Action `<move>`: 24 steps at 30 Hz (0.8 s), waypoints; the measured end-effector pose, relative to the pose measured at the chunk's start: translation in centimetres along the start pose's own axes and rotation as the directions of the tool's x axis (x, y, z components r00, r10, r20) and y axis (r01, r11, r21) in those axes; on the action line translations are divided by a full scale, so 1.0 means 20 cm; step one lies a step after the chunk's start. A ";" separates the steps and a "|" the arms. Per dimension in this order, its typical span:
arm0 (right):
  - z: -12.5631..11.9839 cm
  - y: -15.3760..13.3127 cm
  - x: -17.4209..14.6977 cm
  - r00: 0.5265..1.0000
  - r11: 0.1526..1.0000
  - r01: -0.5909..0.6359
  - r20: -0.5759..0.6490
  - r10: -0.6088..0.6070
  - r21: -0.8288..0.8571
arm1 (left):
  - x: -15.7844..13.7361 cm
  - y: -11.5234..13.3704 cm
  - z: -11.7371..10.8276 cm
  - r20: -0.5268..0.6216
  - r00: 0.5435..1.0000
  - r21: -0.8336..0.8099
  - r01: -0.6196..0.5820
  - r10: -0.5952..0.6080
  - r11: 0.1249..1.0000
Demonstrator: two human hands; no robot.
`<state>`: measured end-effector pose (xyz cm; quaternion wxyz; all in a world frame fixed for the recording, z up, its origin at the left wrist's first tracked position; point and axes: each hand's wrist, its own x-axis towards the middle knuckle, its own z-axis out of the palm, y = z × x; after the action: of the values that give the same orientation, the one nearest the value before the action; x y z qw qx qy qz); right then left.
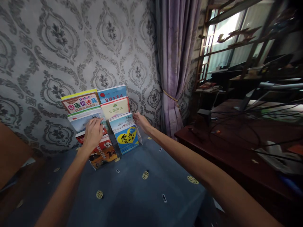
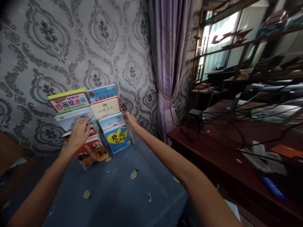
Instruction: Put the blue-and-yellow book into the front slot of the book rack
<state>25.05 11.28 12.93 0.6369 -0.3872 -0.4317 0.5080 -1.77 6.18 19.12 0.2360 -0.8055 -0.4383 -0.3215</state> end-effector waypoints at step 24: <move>0.06 0.03 0.05 0.994 0.996 0.089 0.056 -0.089 -0.013 | 0.02 0.13 0.12 0.178 0.984 0.156 -0.041 0.013 0.987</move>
<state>23.91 12.35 12.98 0.6435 -0.3583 -0.4701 0.4863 1.30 6.69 17.63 0.2641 -0.8152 -0.4708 -0.2100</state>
